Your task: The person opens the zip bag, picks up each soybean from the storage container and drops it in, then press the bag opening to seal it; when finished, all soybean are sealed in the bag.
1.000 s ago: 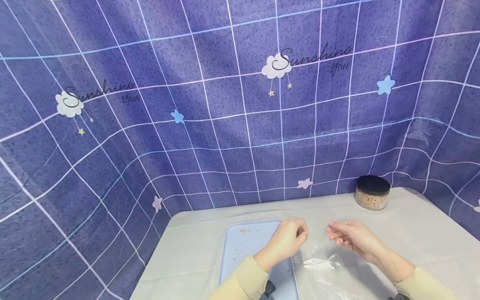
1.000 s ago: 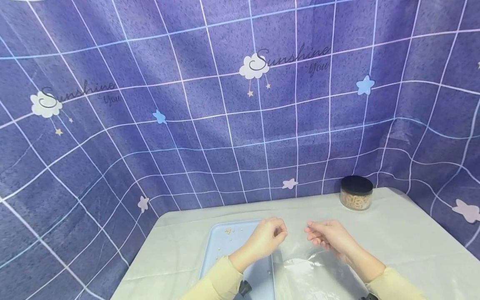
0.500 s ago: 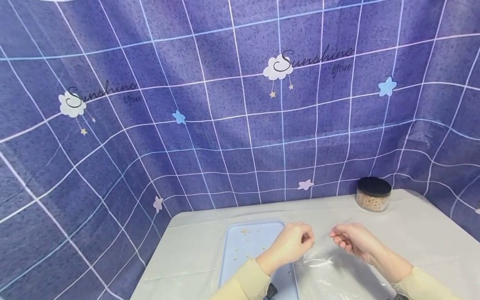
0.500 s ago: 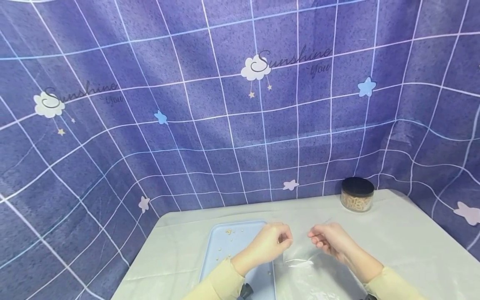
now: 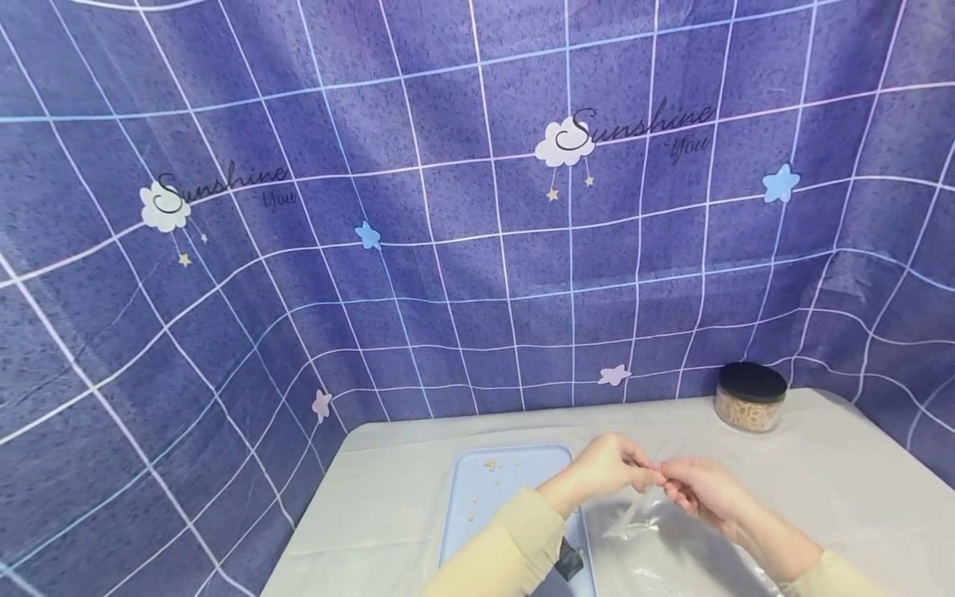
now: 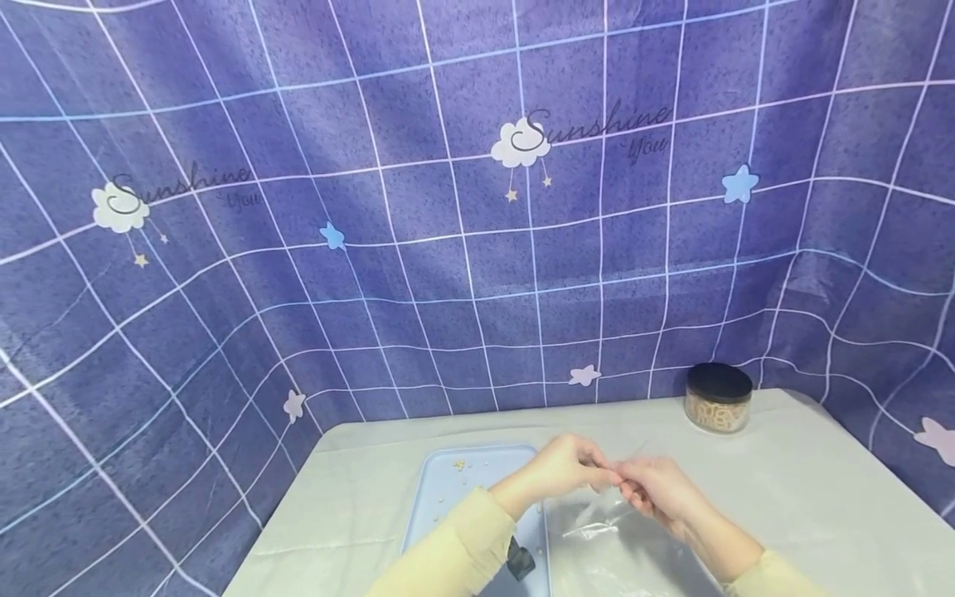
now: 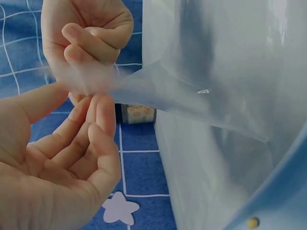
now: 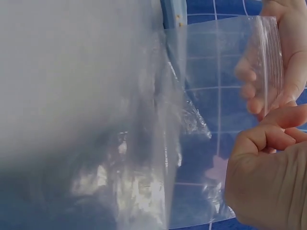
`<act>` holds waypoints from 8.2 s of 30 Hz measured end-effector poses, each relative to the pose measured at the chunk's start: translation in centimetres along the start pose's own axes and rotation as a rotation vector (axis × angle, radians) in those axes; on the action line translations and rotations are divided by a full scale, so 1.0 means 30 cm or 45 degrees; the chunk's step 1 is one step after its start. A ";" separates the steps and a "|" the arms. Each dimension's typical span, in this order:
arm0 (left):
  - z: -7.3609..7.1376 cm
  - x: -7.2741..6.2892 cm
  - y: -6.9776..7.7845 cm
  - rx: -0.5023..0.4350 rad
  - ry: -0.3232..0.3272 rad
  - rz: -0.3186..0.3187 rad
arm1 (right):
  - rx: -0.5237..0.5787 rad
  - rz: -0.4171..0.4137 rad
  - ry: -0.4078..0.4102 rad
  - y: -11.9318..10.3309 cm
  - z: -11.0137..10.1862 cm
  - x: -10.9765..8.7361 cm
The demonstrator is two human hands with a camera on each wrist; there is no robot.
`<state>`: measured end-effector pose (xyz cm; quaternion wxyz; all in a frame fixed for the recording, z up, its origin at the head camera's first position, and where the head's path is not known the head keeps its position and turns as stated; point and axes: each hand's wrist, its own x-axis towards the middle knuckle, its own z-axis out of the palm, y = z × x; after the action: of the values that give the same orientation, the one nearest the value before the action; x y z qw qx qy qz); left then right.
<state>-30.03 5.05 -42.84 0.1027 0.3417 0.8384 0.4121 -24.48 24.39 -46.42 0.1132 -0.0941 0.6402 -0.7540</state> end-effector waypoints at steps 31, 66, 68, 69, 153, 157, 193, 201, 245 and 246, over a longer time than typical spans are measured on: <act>0.026 -0.010 -0.046 -0.411 -0.054 -0.241 | -0.184 -0.087 -0.144 0.032 -0.006 -0.013; -0.026 0.005 -0.099 0.128 0.222 -0.034 | -0.215 0.024 -0.031 0.017 0.011 -0.056; -0.033 0.007 -0.107 0.066 0.226 -0.053 | -0.230 0.032 -0.025 0.015 0.010 -0.065; -0.036 0.007 -0.111 0.055 0.234 -0.066 | -0.233 0.037 -0.029 0.015 0.009 -0.069; -0.469 -0.250 -0.498 0.513 0.210 -0.350 | -1.038 -0.391 -0.017 -0.094 -0.081 0.061; -0.462 -0.273 -0.507 0.596 0.085 -0.385 | -0.959 -0.341 -0.068 -0.094 -0.087 0.050; -0.199 -0.049 -0.070 0.295 -0.010 0.306 | -0.884 -0.272 -0.162 -0.092 -0.049 0.061; -0.095 0.002 -0.034 0.627 -0.048 0.431 | -0.890 -0.269 -0.154 -0.090 -0.037 0.059; -0.422 -0.168 -0.599 0.512 0.447 -0.302 | -0.914 -0.252 -0.145 -0.076 -0.047 0.053; -0.421 -0.170 -0.603 0.525 0.453 -0.297 | -0.914 -0.248 -0.144 -0.077 -0.045 0.054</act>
<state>-40.80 -13.87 -49.09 -0.0709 0.1790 0.9428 0.2721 -26.54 25.54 -44.37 0.0358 -0.2296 0.8446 -0.4824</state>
